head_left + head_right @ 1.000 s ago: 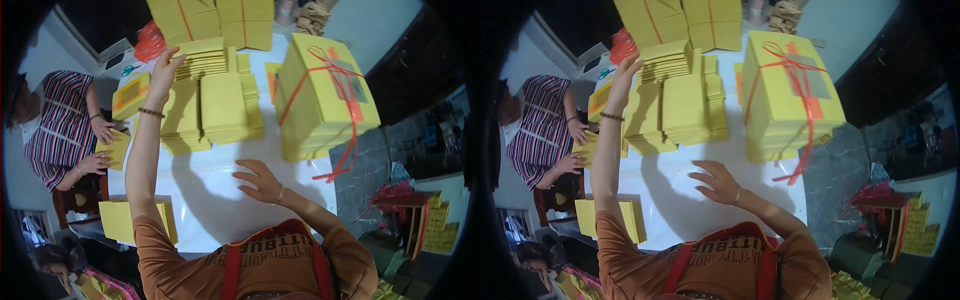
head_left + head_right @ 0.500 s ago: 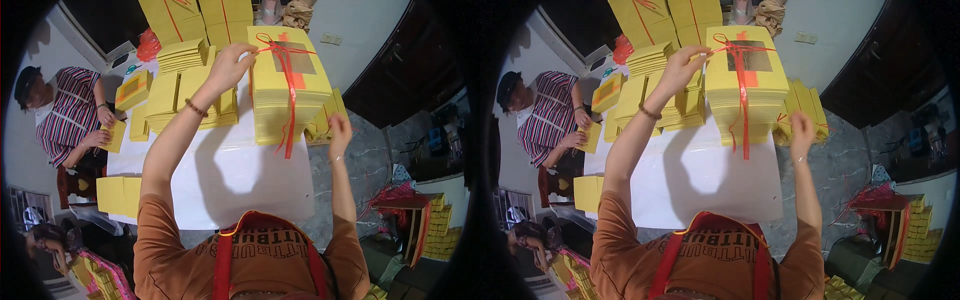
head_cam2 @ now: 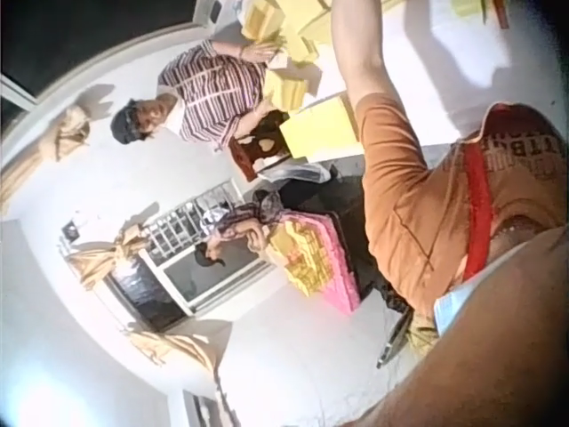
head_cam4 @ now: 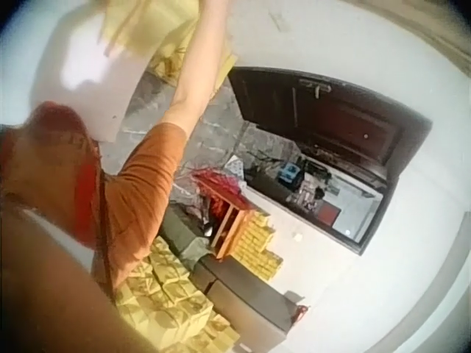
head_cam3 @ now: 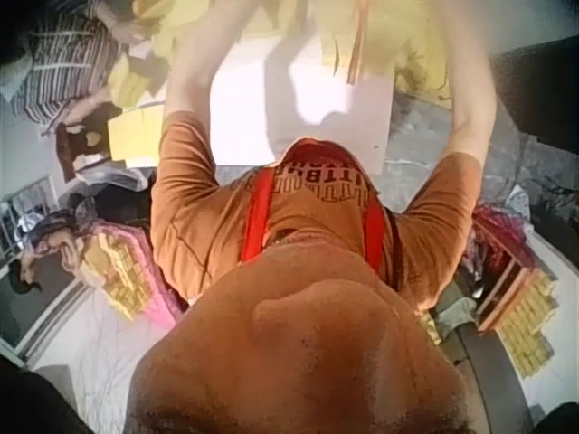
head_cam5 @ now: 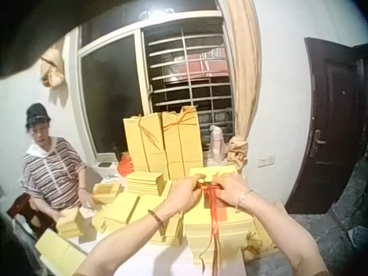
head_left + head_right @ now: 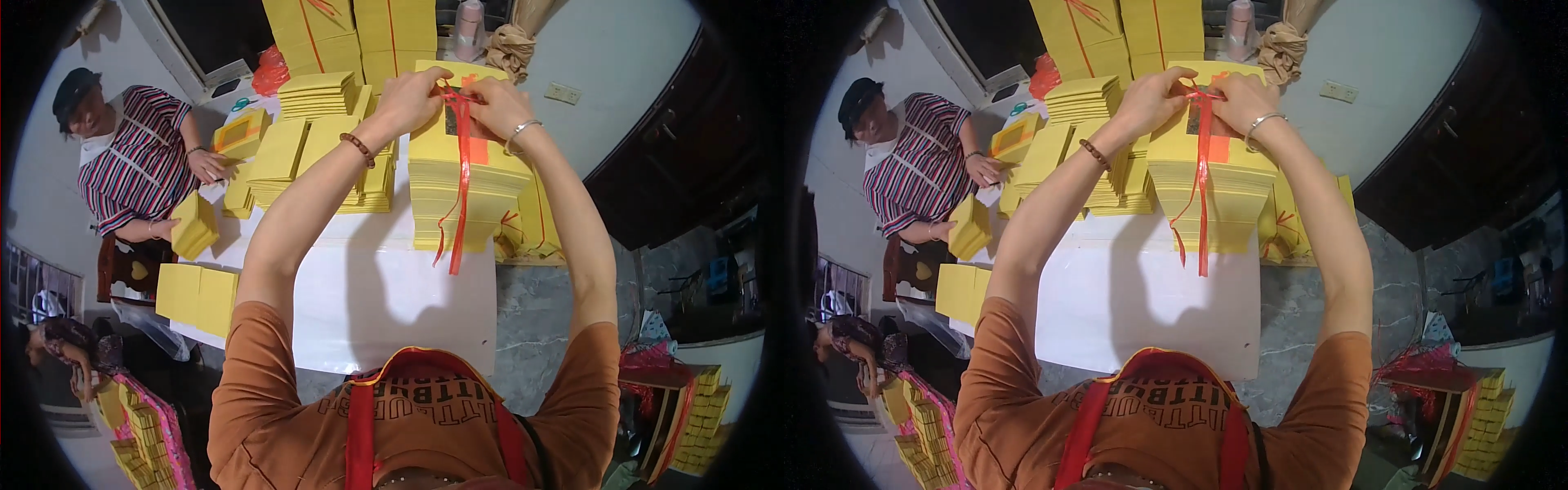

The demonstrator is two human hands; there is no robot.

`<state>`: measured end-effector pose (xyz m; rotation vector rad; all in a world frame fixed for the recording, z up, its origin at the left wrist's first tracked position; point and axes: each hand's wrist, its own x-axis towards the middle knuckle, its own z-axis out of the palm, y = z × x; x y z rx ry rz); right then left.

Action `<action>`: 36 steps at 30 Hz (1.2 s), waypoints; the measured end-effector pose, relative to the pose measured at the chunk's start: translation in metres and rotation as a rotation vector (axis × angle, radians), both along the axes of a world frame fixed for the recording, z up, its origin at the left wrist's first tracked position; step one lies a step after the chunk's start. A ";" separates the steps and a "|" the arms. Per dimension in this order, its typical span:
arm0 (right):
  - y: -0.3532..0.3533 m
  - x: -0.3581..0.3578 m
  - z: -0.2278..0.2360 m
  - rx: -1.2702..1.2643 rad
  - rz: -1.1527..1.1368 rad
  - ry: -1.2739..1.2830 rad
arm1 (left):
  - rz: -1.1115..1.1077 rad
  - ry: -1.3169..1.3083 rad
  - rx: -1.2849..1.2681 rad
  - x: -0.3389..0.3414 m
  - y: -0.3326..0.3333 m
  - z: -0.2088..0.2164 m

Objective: Applying small metallic foil squares to the top of paper stacks and organizing them.

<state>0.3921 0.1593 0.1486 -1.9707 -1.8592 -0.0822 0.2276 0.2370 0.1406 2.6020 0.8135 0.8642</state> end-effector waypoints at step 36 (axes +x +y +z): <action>0.024 0.029 0.022 0.525 0.439 1.319 | -0.209 -0.716 -0.911 -0.001 0.003 -0.010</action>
